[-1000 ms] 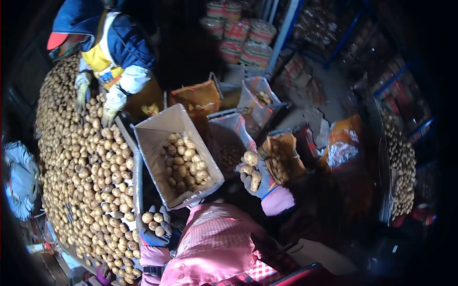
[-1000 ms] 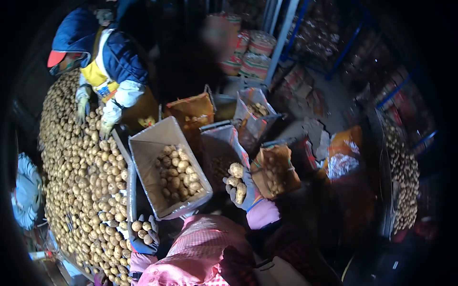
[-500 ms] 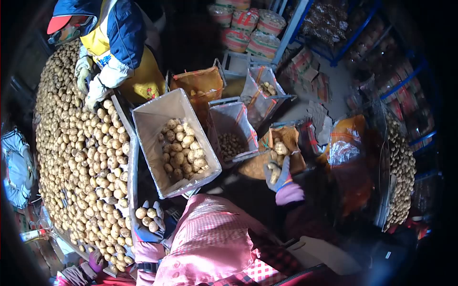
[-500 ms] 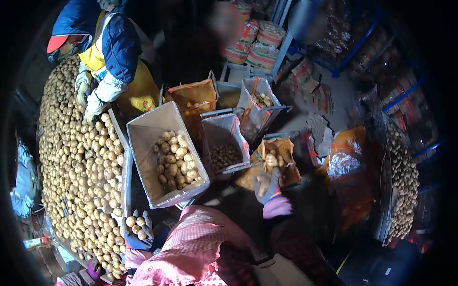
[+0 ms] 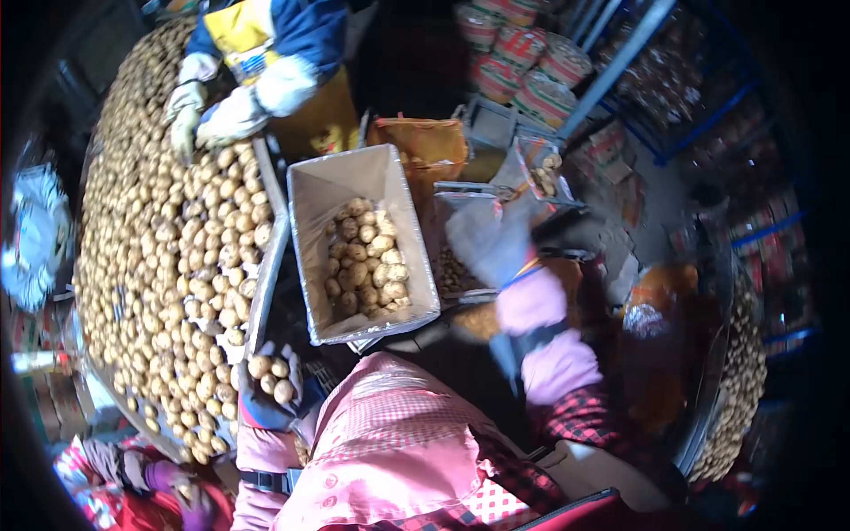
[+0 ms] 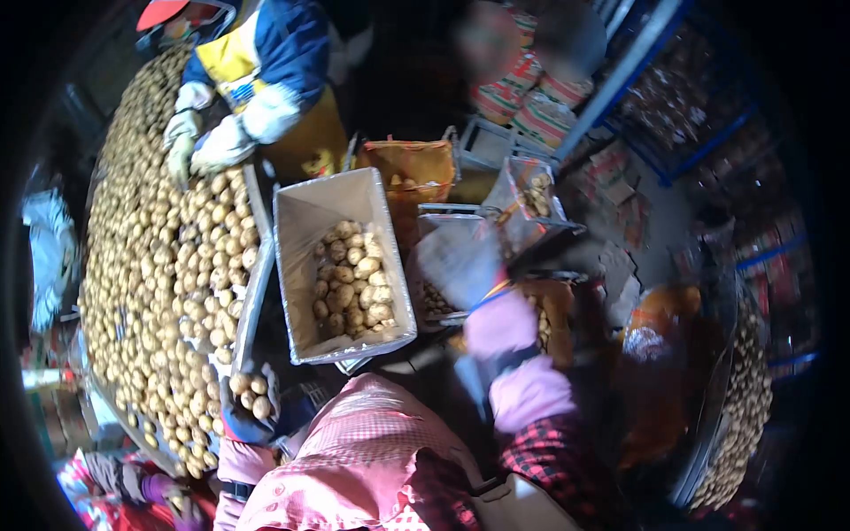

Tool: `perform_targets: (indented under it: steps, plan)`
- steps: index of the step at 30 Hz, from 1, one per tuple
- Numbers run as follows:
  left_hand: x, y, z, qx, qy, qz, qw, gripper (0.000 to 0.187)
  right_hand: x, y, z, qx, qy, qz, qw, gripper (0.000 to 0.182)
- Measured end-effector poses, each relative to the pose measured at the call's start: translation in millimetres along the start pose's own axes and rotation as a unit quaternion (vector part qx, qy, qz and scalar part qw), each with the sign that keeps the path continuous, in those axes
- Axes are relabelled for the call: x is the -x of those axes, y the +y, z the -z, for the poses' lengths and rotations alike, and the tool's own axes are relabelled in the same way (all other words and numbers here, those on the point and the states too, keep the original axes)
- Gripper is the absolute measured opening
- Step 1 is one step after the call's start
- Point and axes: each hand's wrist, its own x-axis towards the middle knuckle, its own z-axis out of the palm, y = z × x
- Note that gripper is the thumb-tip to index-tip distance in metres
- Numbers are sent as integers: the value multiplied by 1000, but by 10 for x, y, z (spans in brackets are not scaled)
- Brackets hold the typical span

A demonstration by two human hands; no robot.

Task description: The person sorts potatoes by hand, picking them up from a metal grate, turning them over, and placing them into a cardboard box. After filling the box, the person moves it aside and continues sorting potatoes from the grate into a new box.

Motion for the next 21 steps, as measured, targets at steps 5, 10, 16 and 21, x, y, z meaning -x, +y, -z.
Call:
perform_targets:
  steps: [5,10,16,21]
  plan:
    - [-73,259,-218,-361,-146,-176,904,63,420,2206,-740,69,-83,-447,888,79]
    - [-75,-81,-612,-776,-248,-478,328,67,500,2501,-446,462,-369,266,761,91]
    - [-146,43,-504,-720,-213,-474,459,68,253,2055,-384,-96,-91,-303,944,54]
    - [-243,282,31,-664,-87,-364,648,54,192,610,-558,-57,-174,-81,980,62]
